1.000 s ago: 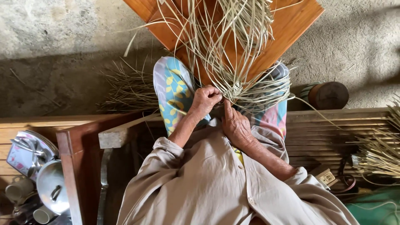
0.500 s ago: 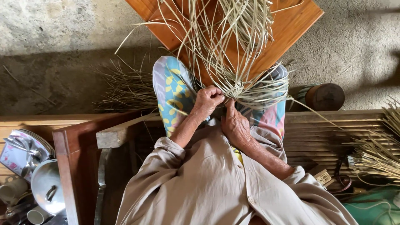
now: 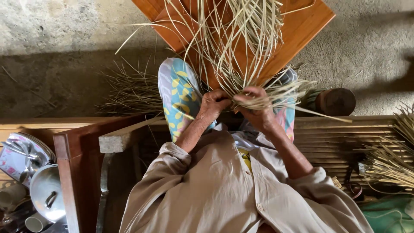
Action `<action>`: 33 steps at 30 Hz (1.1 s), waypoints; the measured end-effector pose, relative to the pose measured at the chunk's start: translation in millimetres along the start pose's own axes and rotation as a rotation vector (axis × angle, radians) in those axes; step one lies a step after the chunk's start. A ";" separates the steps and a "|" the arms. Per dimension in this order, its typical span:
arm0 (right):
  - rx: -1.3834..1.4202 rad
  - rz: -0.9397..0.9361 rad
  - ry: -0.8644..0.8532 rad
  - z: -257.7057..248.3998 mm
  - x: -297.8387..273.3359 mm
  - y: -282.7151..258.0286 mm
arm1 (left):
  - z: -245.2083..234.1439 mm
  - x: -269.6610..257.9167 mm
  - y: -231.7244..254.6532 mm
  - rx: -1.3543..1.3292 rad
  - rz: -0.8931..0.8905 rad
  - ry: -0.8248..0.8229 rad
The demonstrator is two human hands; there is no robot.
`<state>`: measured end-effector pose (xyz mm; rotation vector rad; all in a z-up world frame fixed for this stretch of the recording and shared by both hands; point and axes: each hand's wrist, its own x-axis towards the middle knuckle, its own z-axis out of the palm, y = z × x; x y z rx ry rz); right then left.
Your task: Weaving individual straw strands together to create a craft item
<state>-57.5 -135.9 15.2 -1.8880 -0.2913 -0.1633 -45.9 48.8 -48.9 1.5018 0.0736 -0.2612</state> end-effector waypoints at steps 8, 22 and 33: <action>-0.558 -0.438 -0.233 1.6 -8.9 79.9 | -2.3 -4.3 5.2 0.052 0.021 -0.039; -0.402 -0.012 -0.523 4.8 66.7 26.0 | -2.6 1.4 -17.3 -0.034 0.106 0.021; -0.276 0.185 -0.417 2.8 64.0 18.3 | -3.3 17.1 -30.9 0.145 -0.053 0.094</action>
